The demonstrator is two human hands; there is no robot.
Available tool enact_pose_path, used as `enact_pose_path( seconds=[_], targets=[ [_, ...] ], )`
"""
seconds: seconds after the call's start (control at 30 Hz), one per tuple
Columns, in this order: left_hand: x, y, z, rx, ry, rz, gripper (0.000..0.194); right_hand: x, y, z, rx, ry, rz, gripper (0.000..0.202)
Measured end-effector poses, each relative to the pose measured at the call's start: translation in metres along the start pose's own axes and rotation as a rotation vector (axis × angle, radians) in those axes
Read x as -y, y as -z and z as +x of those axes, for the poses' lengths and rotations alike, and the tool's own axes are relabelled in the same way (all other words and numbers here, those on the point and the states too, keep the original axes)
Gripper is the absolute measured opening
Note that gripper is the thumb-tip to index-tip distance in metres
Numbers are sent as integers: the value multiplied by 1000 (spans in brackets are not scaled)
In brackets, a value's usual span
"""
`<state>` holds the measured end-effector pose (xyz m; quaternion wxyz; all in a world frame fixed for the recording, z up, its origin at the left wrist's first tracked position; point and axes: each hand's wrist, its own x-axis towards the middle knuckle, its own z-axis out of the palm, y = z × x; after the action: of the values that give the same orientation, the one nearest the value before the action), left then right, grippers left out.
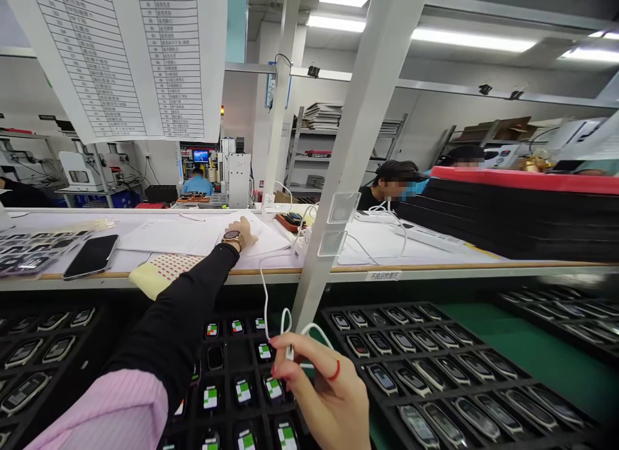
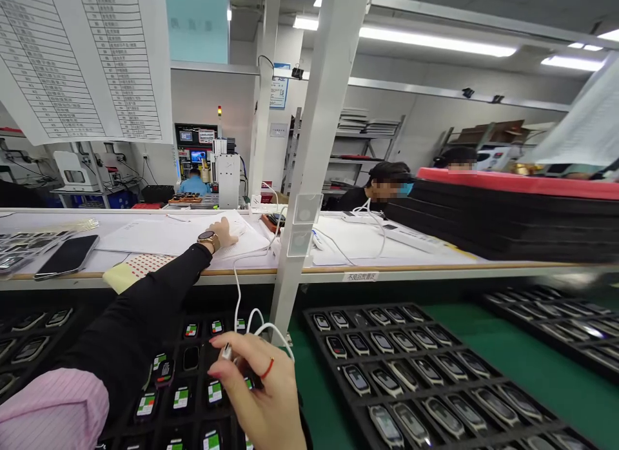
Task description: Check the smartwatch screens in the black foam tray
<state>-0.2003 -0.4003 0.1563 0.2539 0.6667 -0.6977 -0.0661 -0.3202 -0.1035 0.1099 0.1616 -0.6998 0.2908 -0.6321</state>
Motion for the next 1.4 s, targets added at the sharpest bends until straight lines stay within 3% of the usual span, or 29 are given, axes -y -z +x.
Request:
enact_pose_path(
  seconds=[0.17, 0.33, 0.47, 0.53, 0.6, 0.63, 0.73, 0.83, 1.1, 1.4],
  targets=[
    [7, 30, -13, -31, -21, -497, 63, -11, 6, -3, -5, -215, 166, 26],
    [6, 67, -39, 49, 59, -1081, 36, -24, 9, -1, -49, -223, 93, 37],
    [9, 87, -99, 217, 108, -1343, 23, -28, 7, 0, -143, -234, 39, 27],
    [17, 87, -141, 241, 104, -1392, 32, -27, 7, -1, -211, -233, 5, 22],
    [29, 82, -184, 213, 18, -1413, 46, -24, 7, -1, -256, -192, -36, 22],
    [36, 78, -205, 193, -105, -1373, 48, -22, 8, -2, -254, -154, -65, 22],
    [57, 68, -256, 45, -428, -1034, 59, -13, 8, -2, -143, 9, -182, 24],
    [75, 64, -290, -20, -582, -714, 78, -2, 6, -3, -16, 137, -212, 22],
    [103, 50, -335, 105, -569, -600, 84, 20, -13, -4, 230, 278, -168, 22],
    [109, 50, -350, 145, -474, -657, 85, 17, -15, -5, 371, 305, -221, 26]
  ],
)
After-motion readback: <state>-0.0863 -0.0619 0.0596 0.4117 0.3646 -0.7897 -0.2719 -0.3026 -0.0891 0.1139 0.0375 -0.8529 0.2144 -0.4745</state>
